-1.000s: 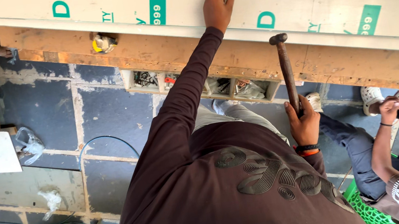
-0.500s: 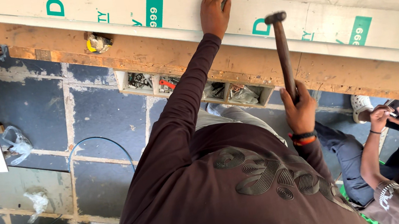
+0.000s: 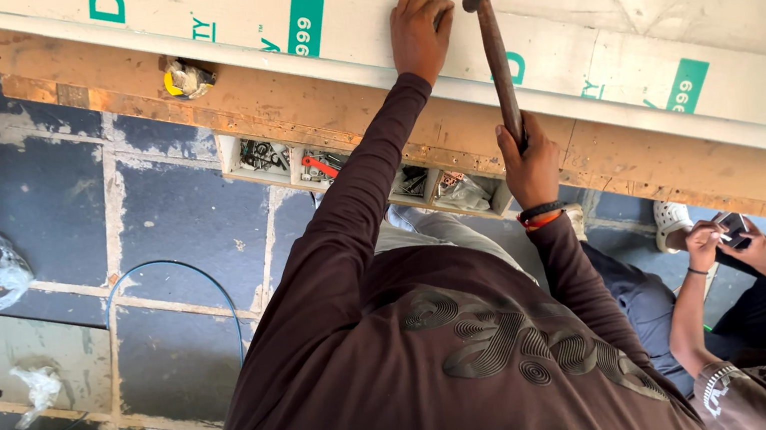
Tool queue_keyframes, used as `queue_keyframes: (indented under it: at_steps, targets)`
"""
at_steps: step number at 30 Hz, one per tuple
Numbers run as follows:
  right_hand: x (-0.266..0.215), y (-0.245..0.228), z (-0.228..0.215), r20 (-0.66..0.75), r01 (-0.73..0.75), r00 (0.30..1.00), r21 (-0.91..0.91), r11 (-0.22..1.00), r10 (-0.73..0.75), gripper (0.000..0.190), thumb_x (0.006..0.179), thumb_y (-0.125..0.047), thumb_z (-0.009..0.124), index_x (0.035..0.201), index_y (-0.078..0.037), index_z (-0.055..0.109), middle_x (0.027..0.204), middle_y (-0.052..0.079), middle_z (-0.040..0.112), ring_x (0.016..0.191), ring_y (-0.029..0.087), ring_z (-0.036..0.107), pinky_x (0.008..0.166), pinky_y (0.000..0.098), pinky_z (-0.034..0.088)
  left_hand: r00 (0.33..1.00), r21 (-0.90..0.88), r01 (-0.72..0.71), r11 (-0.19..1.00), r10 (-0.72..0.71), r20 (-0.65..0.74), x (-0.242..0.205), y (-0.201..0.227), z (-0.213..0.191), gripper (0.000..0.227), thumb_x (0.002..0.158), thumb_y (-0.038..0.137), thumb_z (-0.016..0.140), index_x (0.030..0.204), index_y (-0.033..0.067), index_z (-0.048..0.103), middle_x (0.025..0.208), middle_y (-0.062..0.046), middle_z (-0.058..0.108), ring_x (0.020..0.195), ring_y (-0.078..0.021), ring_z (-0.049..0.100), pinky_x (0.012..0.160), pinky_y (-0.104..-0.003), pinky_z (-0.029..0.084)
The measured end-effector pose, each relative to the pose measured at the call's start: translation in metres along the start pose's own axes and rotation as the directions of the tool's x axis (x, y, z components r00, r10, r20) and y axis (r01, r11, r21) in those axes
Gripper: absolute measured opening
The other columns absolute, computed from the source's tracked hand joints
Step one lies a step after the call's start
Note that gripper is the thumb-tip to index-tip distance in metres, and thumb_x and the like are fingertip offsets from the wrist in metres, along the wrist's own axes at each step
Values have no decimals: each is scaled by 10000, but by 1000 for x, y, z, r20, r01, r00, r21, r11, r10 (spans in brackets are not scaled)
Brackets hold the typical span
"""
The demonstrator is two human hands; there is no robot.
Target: The person hammers nails into a large white board on a wooden workbench, using a hammer to strike the nails until they are secure.
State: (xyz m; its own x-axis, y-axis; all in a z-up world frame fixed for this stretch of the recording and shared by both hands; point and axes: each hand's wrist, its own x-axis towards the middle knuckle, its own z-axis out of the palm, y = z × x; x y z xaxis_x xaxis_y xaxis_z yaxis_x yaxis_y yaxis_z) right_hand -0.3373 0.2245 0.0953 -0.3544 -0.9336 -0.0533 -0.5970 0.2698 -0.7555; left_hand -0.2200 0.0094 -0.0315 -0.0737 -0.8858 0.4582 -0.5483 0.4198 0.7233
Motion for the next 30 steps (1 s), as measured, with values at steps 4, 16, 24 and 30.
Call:
queue_keyframes:
  at_steps: [4,16,24,30]
  targets:
    - [4,-4,4,-6,-10,1000,4,1000,10,313,1042,-243,664,1194,30,647,643,100,543,542,180,536,533,365,423,1000,-33,11,999,-11,14,0,1,-3,36,842,98,781,850,89,747,815,15,568,829,-206,534,787,-374,454]
    - [1,-6,19,-68,85,994,41,996,-82,310,1074,-224,636,1242,35,608,718,123,601,589,198,606,551,374,455,999,-39,45,998,-44,24,0,-1,-1,58,822,123,797,821,109,741,802,25,569,832,-205,535,799,-378,447]
    - [6,-1,26,-23,22,999,-47,999,-23,304,1071,-228,629,1242,22,606,699,155,605,564,257,621,539,397,458,999,-46,49,998,-49,0,-2,-6,5,62,810,126,794,809,114,733,791,26,563,827,-201,530,809,-368,449]
    - [6,10,35,-32,74,997,-69,995,-76,313,1080,-232,626,1260,21,587,715,161,614,593,274,624,550,402,463,997,-62,78,995,-78,5,-1,-3,5,89,792,119,814,777,103,728,781,21,579,821,-205,535,795,-377,438]
